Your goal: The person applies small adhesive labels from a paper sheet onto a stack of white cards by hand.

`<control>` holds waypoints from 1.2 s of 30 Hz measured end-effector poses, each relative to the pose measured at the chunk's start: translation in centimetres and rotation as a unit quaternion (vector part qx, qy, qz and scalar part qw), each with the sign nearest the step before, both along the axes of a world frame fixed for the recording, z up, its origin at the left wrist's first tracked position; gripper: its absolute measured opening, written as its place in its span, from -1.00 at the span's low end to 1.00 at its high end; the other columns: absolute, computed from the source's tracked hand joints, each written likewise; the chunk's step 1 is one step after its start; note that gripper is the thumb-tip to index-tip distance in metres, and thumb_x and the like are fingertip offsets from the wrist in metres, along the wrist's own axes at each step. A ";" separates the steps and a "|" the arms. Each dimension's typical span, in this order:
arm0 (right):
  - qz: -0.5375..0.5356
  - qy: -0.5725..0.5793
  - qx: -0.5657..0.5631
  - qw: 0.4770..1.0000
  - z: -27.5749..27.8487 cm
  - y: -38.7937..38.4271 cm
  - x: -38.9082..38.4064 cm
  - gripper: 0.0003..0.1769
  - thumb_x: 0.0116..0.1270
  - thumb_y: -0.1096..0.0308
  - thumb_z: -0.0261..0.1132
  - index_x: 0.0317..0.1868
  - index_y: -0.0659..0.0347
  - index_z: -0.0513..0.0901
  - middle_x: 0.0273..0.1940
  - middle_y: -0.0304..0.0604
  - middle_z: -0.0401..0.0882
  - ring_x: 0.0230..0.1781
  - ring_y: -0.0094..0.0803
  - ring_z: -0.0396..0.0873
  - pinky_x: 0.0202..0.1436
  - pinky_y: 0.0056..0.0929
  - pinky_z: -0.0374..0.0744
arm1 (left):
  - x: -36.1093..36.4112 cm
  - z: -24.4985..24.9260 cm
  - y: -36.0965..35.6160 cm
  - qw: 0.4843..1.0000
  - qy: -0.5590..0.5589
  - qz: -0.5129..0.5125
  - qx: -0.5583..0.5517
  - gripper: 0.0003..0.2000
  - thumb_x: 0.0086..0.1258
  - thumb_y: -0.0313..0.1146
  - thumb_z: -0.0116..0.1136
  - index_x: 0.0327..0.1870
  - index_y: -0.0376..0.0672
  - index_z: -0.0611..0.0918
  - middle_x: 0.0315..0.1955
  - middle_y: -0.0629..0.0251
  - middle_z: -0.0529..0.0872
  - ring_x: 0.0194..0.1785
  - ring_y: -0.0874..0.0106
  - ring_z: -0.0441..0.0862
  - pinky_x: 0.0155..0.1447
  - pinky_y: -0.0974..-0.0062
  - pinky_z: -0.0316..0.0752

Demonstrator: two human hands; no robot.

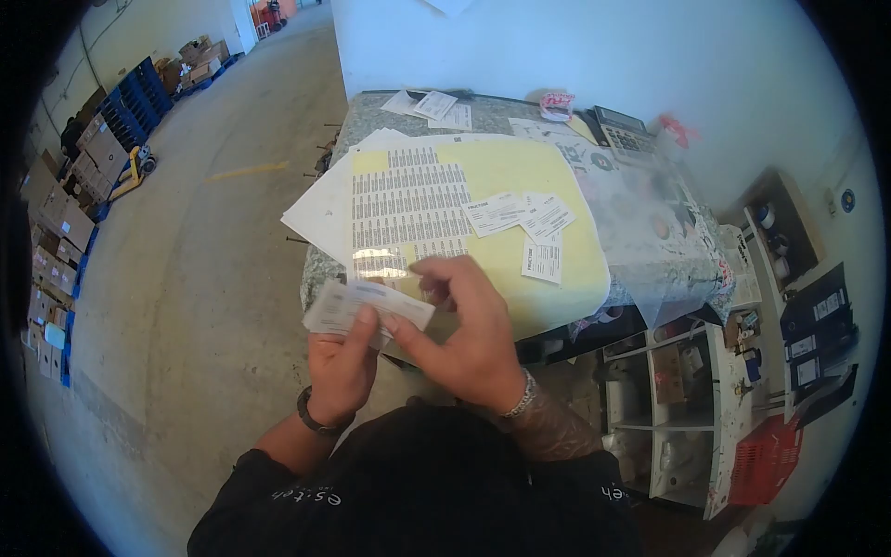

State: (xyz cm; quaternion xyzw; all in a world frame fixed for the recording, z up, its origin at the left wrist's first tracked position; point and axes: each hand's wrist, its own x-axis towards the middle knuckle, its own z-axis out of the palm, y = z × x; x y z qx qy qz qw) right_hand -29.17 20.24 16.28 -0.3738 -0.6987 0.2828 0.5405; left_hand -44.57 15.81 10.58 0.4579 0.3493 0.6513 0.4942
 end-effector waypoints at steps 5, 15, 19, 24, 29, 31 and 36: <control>0.114 -0.155 0.008 0.981 0.3 0.8 2.8 -0.82 0.32 0.42 0.43 -0.12 0.32 0.70 -0.33 -0.04 0.60 -0.35 -0.21 0.61 -0.26 -0.34 0.54 | -0.4 1.0 -0.8 0.993 -0.044 -0.100 -0.055 -0.61 0.72 -0.32 -0.11 0.39 -0.39 0.43 0.19 0.09 0.66 0.18 0.33 0.68 0.26 0.36 0.60; -0.024 0.032 -0.144 0.989 1.1 3.5 6.5 -0.73 0.48 0.42 0.34 0.11 0.36 0.63 -0.42 -0.35 0.61 -0.41 -0.71 0.48 -0.27 -0.62 0.49 | -0.9 0.2 -0.9 0.965 -0.140 -0.197 -0.104 -0.55 0.74 -0.30 -0.18 0.49 -0.41 0.33 0.22 -0.01 0.64 0.26 0.25 0.65 0.33 0.32 0.58; -0.087 -0.007 -0.132 0.987 1.4 7.3 8.8 -0.64 0.43 0.41 0.38 0.15 0.38 0.60 -0.30 -0.22 0.66 -0.30 -0.51 0.57 -0.13 -0.48 0.56 | -1.1 -0.2 -1.1 0.954 -0.158 -0.221 -0.127 -0.54 0.73 -0.32 -0.17 0.50 -0.41 0.31 0.24 -0.01 0.63 0.30 0.21 0.62 0.34 0.30 0.57; -0.209 -0.238 0.174 0.932 2.0 6.2 8.4 -0.57 0.24 0.34 0.47 0.09 0.28 0.65 0.07 0.03 0.59 0.13 0.06 0.50 0.27 -0.05 0.45 | -1.4 -0.6 -1.7 0.948 -0.175 -0.229 -0.137 -0.54 0.71 -0.35 -0.16 0.51 -0.40 0.30 0.23 0.04 0.63 0.31 0.18 0.61 0.32 0.28 0.57; 0.031 -0.327 0.229 0.916 1.1 3.9 5.9 -0.49 0.05 0.28 0.56 0.05 0.10 0.67 0.08 -0.16 0.61 0.23 -0.05 0.52 0.30 -0.07 0.43 | -1.5 -0.8 -1.6 0.949 -0.196 -0.197 -0.150 -0.55 0.71 -0.35 -0.17 0.51 -0.39 0.30 0.16 0.05 0.65 0.29 0.15 0.62 0.31 0.22 0.58; 0.036 -0.356 0.240 0.902 0.8 3.8 5.0 -0.48 0.03 0.26 0.57 0.06 0.07 0.69 0.09 -0.19 0.62 0.24 -0.09 0.53 0.29 -0.06 0.44 | -1.4 -0.8 -1.6 0.945 -0.211 -0.190 -0.162 -0.55 0.71 -0.35 -0.17 0.50 -0.39 0.31 0.14 0.05 0.65 0.28 0.15 0.63 0.31 0.21 0.58; 0.032 -0.398 0.281 0.873 -1.2 4.4 4.1 -0.43 0.01 0.21 0.56 0.11 0.02 0.70 0.08 -0.26 0.62 0.22 -0.18 0.55 0.26 -0.07 0.43 | -1.2 -0.6 -1.8 0.952 -0.210 -0.143 -0.168 -0.55 0.67 -0.30 -0.11 0.46 -0.37 0.38 0.07 0.06 0.68 0.20 0.12 0.67 0.24 0.14 0.62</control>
